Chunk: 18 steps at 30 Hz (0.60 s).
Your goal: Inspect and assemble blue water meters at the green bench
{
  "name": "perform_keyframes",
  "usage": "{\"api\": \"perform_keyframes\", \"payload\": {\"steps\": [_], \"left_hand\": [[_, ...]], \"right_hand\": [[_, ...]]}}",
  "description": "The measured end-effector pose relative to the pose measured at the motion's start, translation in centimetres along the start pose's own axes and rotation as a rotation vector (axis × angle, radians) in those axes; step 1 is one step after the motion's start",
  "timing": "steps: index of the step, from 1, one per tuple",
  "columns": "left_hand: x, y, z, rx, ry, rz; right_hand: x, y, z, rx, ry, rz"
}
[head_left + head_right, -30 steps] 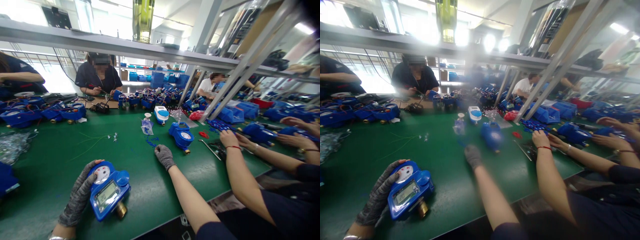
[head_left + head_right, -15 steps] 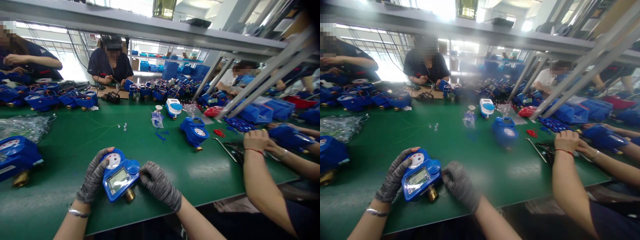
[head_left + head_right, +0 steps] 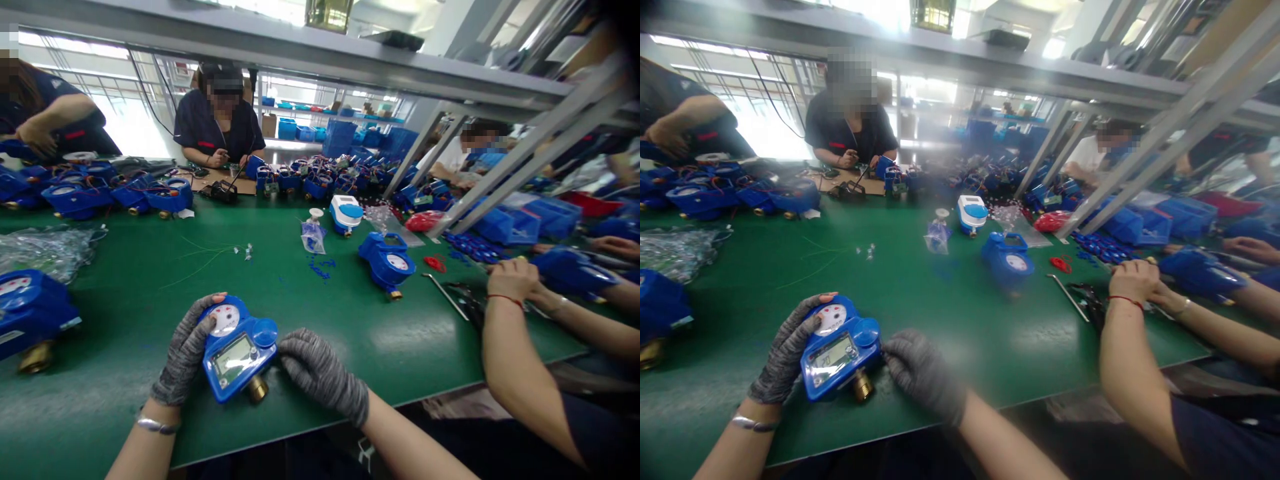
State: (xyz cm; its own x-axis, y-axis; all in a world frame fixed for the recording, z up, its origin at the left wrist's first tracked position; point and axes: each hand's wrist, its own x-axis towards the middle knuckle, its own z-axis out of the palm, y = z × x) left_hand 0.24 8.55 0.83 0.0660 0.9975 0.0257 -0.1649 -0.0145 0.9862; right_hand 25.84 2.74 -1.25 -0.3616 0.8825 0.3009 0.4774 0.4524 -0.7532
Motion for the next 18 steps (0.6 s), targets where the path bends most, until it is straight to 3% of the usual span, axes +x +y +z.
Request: {"api": "perform_keyframes", "payload": {"steps": [3,6,11,18], "left_hand": [[0.1,0.1,0.1,0.011,0.01,0.01],[0.1,0.2,0.2,0.006,0.009,0.016],[0.0,0.1,0.0,0.017,-0.006,0.017],[0.2,-0.3,0.1,0.027,-0.003,0.012]], "right_hand": [[0.9,-0.2,0.3,0.475,-0.01,0.429],[2.0,-0.1,1.1,0.803,-0.073,0.631],[2.6,0.0,1.8,0.903,-0.114,0.606],[2.9,-0.3,1.6,0.881,-0.084,0.558]]}}
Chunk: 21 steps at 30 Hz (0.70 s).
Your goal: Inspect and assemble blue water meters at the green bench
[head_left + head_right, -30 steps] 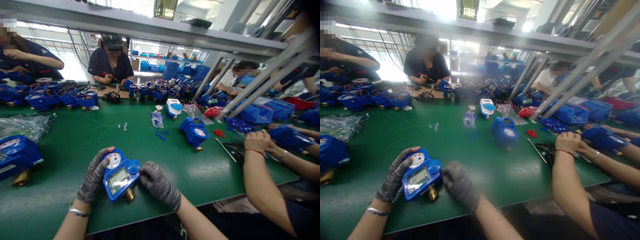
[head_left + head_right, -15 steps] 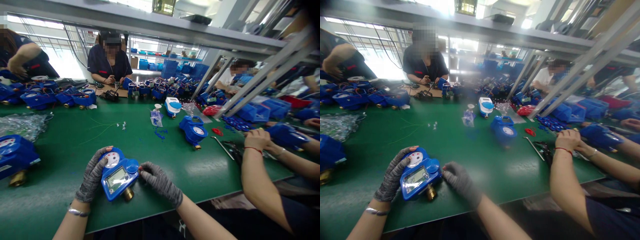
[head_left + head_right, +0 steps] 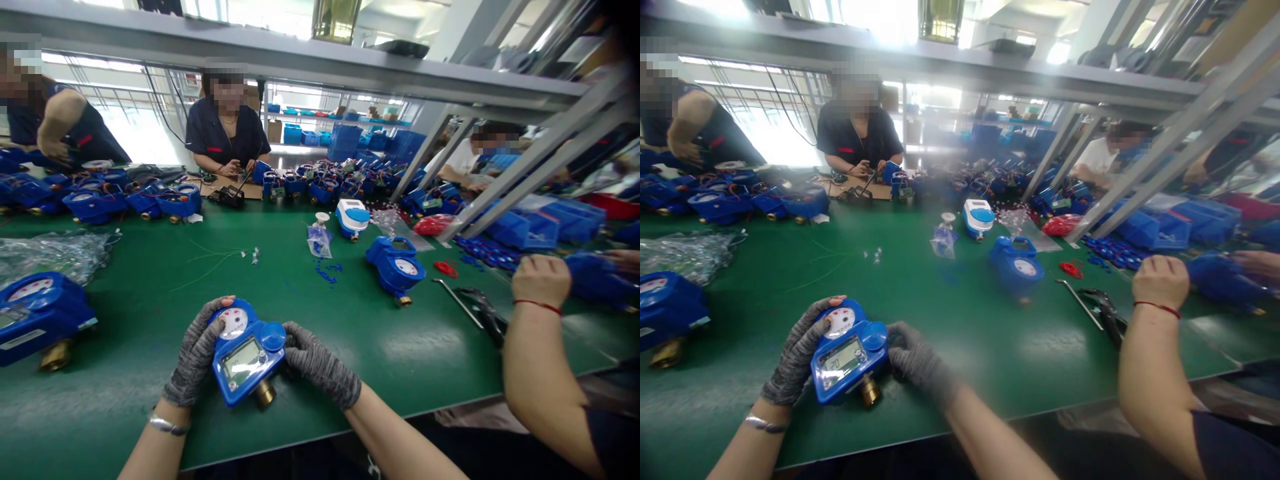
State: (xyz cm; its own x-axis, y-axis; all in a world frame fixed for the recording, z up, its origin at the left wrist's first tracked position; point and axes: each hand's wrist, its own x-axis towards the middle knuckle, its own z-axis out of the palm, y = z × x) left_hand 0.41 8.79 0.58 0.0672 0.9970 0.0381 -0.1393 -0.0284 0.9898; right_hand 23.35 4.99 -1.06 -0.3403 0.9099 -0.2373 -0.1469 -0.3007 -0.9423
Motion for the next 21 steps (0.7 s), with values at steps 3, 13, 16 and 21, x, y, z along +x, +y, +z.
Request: {"api": "perform_keyframes", "payload": {"steps": [3,13,16,21], "left_hand": [[-1.7,0.8,0.1,0.159,0.078,0.023],[-5.8,2.2,0.1,1.478,0.044,0.922],[-4.6,1.9,-2.0,1.507,0.119,0.866],[-1.2,2.2,-7.1,1.398,0.262,0.648]], "right_hand": [[-0.3,0.6,-0.1,0.008,-0.01,-0.023],[2.0,2.7,4.7,0.094,-0.119,0.023],[3.3,2.3,5.1,0.068,-0.198,-0.009],[2.8,2.4,2.6,-0.145,-0.093,-0.069]]}}
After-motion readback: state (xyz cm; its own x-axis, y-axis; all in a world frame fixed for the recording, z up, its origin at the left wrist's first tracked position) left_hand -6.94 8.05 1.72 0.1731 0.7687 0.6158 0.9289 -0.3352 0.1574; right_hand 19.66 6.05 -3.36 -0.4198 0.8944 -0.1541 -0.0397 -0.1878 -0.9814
